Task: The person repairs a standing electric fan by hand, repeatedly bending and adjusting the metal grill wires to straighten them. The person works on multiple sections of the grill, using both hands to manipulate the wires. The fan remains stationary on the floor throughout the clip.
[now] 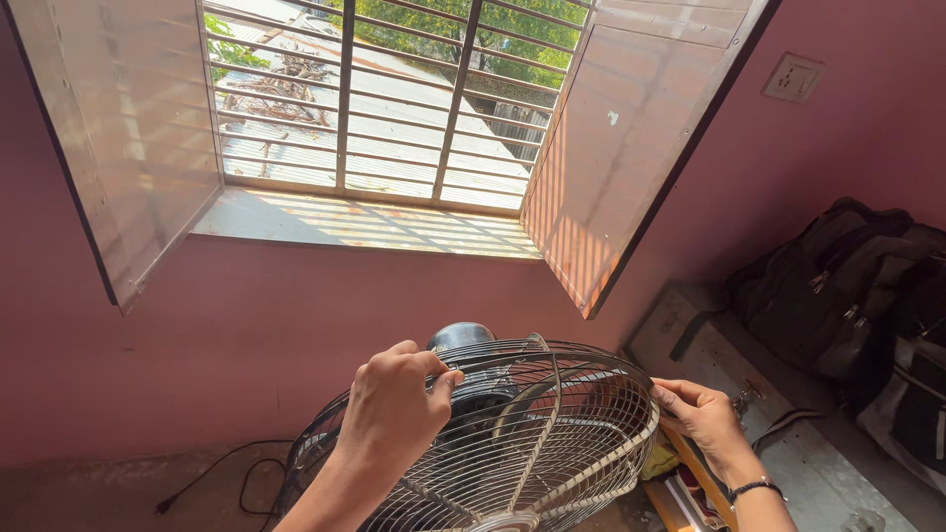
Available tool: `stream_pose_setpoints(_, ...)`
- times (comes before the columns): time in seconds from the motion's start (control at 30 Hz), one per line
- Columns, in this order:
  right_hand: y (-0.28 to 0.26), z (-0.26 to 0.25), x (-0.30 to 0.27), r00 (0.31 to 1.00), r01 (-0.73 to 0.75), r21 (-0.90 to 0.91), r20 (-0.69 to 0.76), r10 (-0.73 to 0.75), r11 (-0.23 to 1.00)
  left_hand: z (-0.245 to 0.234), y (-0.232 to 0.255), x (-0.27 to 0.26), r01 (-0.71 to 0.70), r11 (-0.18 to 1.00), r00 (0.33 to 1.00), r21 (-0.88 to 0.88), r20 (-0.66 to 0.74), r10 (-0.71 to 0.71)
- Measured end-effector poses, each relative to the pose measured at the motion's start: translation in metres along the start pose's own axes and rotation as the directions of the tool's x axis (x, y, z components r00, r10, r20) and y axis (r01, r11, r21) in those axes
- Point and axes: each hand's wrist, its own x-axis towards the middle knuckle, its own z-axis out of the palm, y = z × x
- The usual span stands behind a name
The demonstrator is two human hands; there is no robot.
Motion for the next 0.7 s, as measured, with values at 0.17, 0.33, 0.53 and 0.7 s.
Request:
stream_pose_setpoints(0.17, 0.0006, 0.0028, -0.0018, 1.000, 0.005, 0.013, 0.002, -0.005, 1.000, -0.0047, 0.0000, 0.0007, 0.030, 0.999, 0.999, 0.043, 0.032, -0.031)
stream_pose_setpoints(0.33, -0.0021, 0.0035, -0.0032, 1.000, -0.013, 0.008, -0.006, 0.013, 1.000, -0.0075, -0.0014, 0.0021, 0.074, 0.996, 0.995, 0.056, 0.069, -0.078)
stream_pose_setpoints(0.53, -0.0067, 0.0028, -0.0051, 1.000, -0.018, -0.025, 0.000, 0.018, 1.000, -0.0076, -0.0045, -0.0013, 0.080, 0.997, 0.996, 0.006, 0.048, -0.080)
stream_pose_setpoints(0.7, -0.0080, 0.0034, -0.0071, 1.000, -0.015, -0.026, -0.015, 0.014, 1.000, -0.0051, -0.0026, -0.0022, 0.056, 0.998, 0.998, 0.000, 0.033, -0.056)
